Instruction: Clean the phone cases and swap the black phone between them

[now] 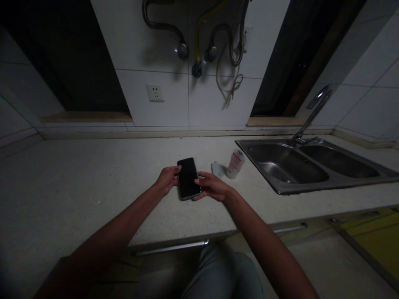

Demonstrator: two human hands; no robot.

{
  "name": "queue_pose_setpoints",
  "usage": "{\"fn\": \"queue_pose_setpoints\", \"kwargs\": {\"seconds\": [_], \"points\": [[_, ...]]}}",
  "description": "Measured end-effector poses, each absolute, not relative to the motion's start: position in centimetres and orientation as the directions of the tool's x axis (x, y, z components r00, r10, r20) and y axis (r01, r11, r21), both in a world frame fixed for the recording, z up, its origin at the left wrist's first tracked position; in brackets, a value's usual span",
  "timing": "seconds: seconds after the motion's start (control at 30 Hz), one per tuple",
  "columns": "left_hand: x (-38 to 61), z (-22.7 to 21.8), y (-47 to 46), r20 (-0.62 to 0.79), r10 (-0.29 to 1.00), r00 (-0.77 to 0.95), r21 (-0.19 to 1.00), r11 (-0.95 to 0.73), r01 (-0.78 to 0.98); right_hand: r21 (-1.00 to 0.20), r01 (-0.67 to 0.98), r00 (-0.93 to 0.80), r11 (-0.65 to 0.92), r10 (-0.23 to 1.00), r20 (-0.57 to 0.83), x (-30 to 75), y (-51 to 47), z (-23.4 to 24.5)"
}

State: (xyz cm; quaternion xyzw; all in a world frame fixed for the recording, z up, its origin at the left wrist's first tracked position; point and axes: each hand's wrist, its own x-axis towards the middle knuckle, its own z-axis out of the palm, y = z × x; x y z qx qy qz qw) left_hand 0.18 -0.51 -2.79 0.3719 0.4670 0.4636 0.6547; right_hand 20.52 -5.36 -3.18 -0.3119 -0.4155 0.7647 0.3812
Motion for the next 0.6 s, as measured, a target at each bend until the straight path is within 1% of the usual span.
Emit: {"fn": "queue_pose_setpoints", "kwargs": {"seconds": [0.07,0.13,0.27,0.33,0.4,0.5,0.6], "points": [[0.2,-2.9,-0.5,-0.251,0.956,0.15,0.922,0.283,-0.263,-0.877,-0.287,-0.572,-0.385,0.803,-0.166,20.6,-5.6,-2.9],[0.2,-3.0,-0.5,-0.228,0.96,0.165,0.931,0.264,-0.252,-0.881,-0.269,-0.587,-0.389,0.791,-0.171,20.6,-5.8,-2.8],[0.4,-3.0,-0.8,-0.166,0.965,0.203,0.944,0.215,-0.25,-0.897,-0.295,-0.506,-0.33,0.85,-0.146,20.4,-5.7,-3.0],[0.4,-2.7,-1.1,-0.16,0.955,0.249,0.95,0.218,-0.224,-0.904,-0.318,-0.459,-0.287,0.88,-0.118,20.3,-5.6,-3.3],[0.3,-2.2,-1.3,-0.188,0.923,0.335,0.958,0.247,-0.143,-0.907,-0.332,-0.426,-0.257,0.899,-0.099,20.3,-5.5,-3.6],[-0.3,-1.4,-1.6,-0.279,0.829,0.485,0.951,0.308,0.02,-0.91,-0.345,-0.379,-0.231,0.921,-0.09,20.4,-5.4,-3.9],[-1.0,-0.9,-1.5,-0.368,0.746,0.555,0.923,0.363,0.124,-0.907,-0.36,-0.343,-0.217,0.935,-0.087,20.4,-5.2,-4.1]]}}
